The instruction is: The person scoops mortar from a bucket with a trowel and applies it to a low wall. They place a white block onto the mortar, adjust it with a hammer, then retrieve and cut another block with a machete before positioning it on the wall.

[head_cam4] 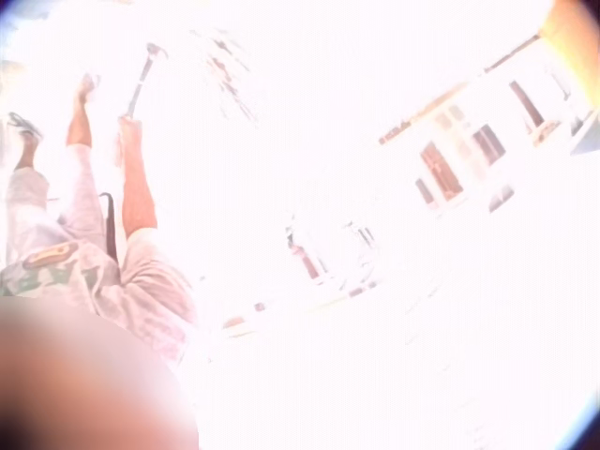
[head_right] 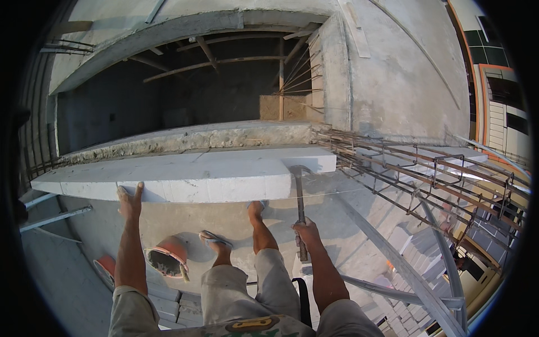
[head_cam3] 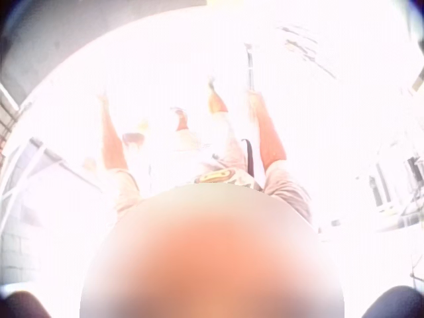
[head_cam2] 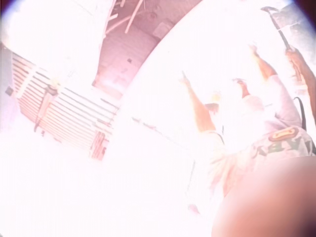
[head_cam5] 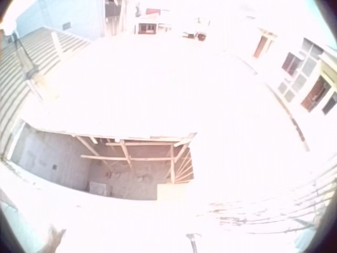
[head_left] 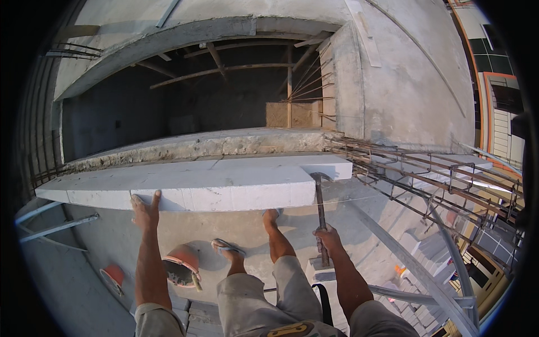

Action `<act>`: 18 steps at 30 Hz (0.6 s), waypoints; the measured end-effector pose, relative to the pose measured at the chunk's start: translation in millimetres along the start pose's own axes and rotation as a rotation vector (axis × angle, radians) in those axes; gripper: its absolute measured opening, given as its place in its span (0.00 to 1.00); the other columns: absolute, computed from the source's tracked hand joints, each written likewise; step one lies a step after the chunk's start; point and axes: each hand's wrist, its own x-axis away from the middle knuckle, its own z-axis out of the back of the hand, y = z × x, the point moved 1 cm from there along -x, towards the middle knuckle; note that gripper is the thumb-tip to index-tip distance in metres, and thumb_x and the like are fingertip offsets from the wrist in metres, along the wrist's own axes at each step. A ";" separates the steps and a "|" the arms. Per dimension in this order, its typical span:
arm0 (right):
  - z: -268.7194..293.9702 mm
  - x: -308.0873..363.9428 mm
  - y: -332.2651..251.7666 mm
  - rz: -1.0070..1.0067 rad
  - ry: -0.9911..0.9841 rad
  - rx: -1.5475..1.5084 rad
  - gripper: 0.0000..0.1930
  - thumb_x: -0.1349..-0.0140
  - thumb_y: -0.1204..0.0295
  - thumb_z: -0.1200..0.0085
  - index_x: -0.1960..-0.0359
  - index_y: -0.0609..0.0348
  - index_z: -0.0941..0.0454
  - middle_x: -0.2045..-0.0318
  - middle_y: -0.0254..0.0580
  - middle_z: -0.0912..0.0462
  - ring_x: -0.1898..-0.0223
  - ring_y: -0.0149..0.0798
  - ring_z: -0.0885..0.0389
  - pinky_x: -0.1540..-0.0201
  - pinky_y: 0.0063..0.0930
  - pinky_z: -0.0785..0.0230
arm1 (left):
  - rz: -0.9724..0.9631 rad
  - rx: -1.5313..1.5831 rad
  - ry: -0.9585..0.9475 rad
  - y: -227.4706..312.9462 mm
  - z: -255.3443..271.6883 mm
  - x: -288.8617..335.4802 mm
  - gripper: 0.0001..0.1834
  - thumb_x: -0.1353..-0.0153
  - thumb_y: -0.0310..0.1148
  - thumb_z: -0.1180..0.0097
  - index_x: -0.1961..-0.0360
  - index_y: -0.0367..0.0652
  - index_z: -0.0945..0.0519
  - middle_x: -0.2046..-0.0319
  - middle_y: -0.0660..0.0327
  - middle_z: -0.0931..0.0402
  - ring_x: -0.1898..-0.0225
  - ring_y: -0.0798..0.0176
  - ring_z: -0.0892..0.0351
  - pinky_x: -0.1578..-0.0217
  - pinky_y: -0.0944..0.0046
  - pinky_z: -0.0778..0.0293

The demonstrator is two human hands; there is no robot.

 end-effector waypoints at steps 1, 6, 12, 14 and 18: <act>3.1 4.1 -0.7 -0.019 -0.018 -0.034 0.08 0.45 0.73 0.42 0.69 0.54 0.31 0.84 0.32 0.32 0.90 0.30 0.33 0.90 0.27 0.38 | 0.004 -0.010 -0.031 1.2 2.7 -0.6 0.63 0.52 0.76 0.47 0.30 0.33 0.47 0.30 0.44 0.48 0.28 0.46 0.50 0.37 0.27 0.53; 4.8 4.8 -10.2 -0.093 0.139 -0.277 0.07 0.43 0.72 0.44 0.68 0.53 0.31 0.84 0.30 0.33 0.89 0.30 0.35 0.88 0.30 0.39 | 0.006 0.021 -0.055 3.7 5.5 -0.7 0.65 0.53 0.76 0.46 0.30 0.32 0.48 0.30 0.42 0.50 0.28 0.45 0.51 0.38 0.26 0.53; -14.7 -0.7 -13.4 -0.085 0.094 -0.376 0.06 0.43 0.73 0.46 0.68 0.52 0.32 0.86 0.29 0.34 0.90 0.30 0.35 0.88 0.30 0.39 | 0.020 0.030 -0.048 6.5 6.9 1.4 0.65 0.54 0.75 0.45 0.30 0.31 0.48 0.30 0.39 0.50 0.28 0.44 0.51 0.39 0.24 0.53; -13.9 7.7 -9.7 -0.083 0.012 -0.172 0.07 0.44 0.74 0.46 0.69 0.52 0.32 0.85 0.29 0.34 0.90 0.30 0.35 0.88 0.29 0.39 | 0.019 0.035 -0.056 7.0 7.8 0.1 0.65 0.54 0.75 0.45 0.30 0.31 0.48 0.30 0.39 0.50 0.28 0.44 0.51 0.38 0.23 0.53; -2.4 23.8 -9.6 -0.061 0.054 -0.113 0.08 0.45 0.76 0.44 0.69 0.54 0.32 0.85 0.31 0.33 0.90 0.32 0.34 0.89 0.30 0.38 | 0.020 0.021 -0.069 3.2 6.2 -1.5 0.65 0.54 0.74 0.44 0.30 0.31 0.47 0.30 0.39 0.50 0.28 0.43 0.51 0.38 0.23 0.54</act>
